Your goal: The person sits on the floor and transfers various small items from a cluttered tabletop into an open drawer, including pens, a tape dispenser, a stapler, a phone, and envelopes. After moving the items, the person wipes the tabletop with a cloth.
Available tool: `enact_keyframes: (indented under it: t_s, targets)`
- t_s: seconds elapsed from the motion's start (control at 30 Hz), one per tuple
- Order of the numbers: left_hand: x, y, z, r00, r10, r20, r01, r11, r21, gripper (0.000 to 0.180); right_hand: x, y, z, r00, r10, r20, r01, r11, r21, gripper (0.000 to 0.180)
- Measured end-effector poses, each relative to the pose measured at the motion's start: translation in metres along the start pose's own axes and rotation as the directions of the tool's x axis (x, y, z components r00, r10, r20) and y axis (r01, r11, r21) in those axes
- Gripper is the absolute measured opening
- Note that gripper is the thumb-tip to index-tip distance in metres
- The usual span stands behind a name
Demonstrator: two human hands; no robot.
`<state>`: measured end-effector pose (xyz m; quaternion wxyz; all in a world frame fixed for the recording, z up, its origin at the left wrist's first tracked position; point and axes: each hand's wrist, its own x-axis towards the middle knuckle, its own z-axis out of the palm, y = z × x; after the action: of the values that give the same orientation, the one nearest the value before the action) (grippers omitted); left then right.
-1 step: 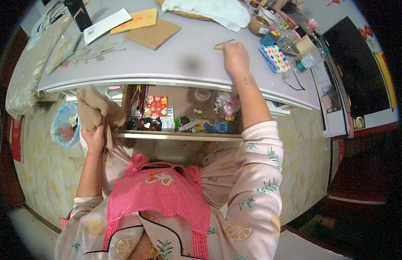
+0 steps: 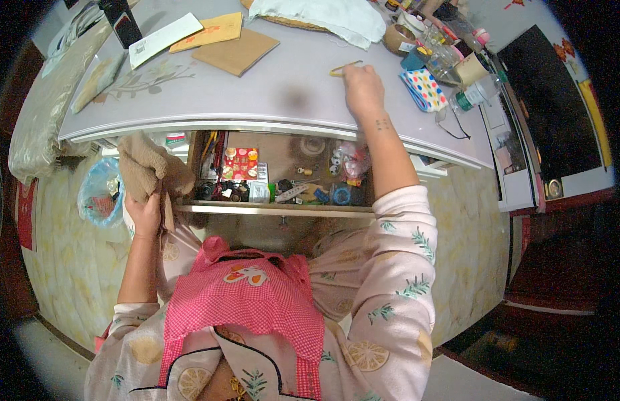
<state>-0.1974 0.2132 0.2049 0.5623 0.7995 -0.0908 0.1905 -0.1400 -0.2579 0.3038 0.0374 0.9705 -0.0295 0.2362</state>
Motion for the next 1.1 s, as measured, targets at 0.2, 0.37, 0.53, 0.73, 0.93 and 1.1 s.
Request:
enact_keyframes:
  t_s: [0.2,0.37,0.53,0.73,0.93,1.1]
  targets:
    - [0.001,0.005,0.0,1.0,0.026,0.015,-0.027,0.997,0.077,0.035,-0.018,-0.004,-0.009,0.991,-0.131,0.025,0.13,0.991,0.034,0.017]
    - [0.002,0.006,0.001,0.999,0.046,0.009,-0.047,0.998,0.036,0.035,-0.056,-0.037,-0.054,0.954,-0.283,-0.098,0.299,0.885,0.357,0.013]
    - [0.001,0.01,0.001,1.0,0.022,0.009,-0.023,0.999,0.041,0.035,-0.091,-0.055,-0.078,0.884,-0.419,0.207,0.216,0.759,0.614,0.012]
    - [0.001,0.006,0.003,0.999,0.044,-0.013,-0.044,0.999,-0.003,0.035,-0.131,-0.069,-0.039,0.78,-0.556,0.288,0.312,0.744,0.591,0.01]
    - [0.001,0.007,0.001,1.0,0.008,-0.008,-0.008,1.0,0.019,0.036,-0.148,-0.078,0.023,0.756,-0.543,0.366,0.217,0.735,0.643,0.014]
    - [0.002,0.009,0.0,0.999,0.049,0.004,-0.049,0.996,0.07,0.037,-0.141,-0.087,0.066,0.836,-0.374,0.403,0.111,0.833,0.542,0.022]
